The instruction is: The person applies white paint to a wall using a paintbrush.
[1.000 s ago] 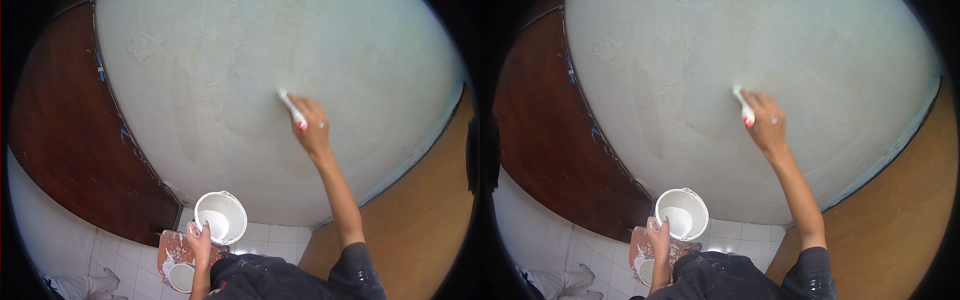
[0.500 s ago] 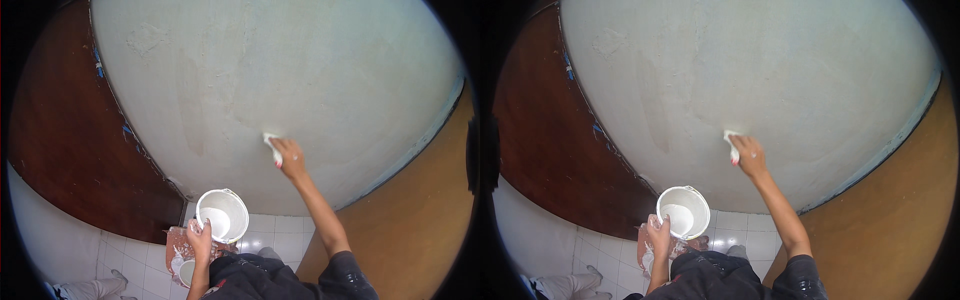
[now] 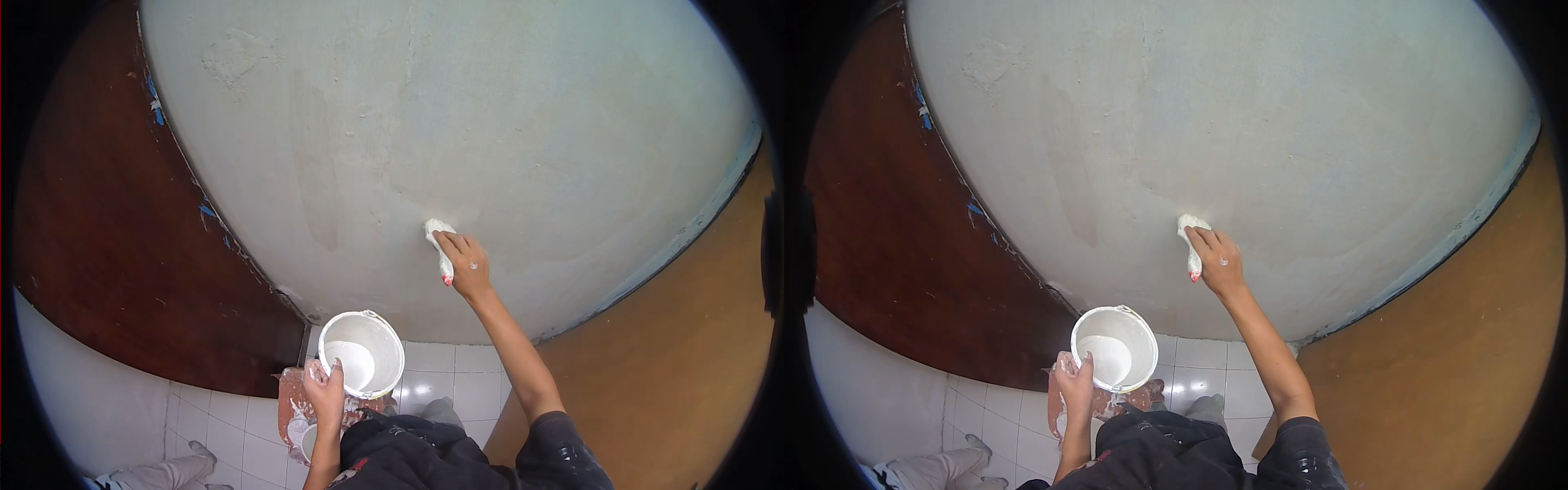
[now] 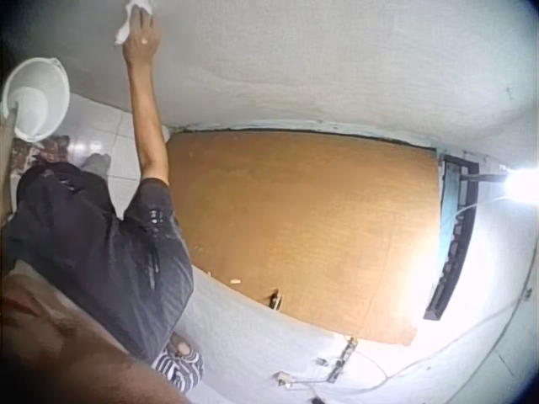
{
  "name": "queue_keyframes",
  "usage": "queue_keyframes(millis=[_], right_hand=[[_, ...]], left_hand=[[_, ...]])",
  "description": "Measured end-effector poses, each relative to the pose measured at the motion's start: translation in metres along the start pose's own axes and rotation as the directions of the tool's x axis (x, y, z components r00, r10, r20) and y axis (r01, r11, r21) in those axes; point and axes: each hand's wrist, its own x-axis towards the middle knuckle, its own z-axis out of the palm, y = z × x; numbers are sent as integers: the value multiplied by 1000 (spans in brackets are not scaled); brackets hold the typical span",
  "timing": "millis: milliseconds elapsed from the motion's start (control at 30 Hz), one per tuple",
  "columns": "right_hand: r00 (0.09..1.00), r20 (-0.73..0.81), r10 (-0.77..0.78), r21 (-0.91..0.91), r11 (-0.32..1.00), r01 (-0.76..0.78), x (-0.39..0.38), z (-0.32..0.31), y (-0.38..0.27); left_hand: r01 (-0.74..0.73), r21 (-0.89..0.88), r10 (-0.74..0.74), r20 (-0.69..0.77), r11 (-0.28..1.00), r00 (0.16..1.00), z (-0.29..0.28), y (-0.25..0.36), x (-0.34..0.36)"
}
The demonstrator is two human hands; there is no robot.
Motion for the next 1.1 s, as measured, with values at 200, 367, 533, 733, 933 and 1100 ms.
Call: queue_keyframes(millis=[200, 367, 533, 733, 933, 1100], right_hand=[[964, -247, -100, -90, 993, 80, 98, -89, -19], [958, -248, -144, -118, 986, 118, 86, -61, -25], [992, -55, -114, -28, 993, 113, 13, 13, -21], [981, -181, -67, -20, 998, 64, 93, -55, -41], [961, -257, -105, -73, 993, 89, 86, -32, -54], [999, 3, -45, 41, 998, 44, 31, 27, -49]], left_hand=[[14, -10, -14, -19, 1000, 1000, 0, 7, -1], [12, 10, -12, -34, 1000, 999, 0, 3, 0], [-20, -23, 19, -45, 1000, 999, 5, -1, 1], [-7, -4, 7, -73, 1000, 997, -4, 8, 0], [-11, 1, 11, -100, 1000, 995, -9, 13, 3], [3, -1, -3, -99, 1000, 995, -11, 13, 6]])
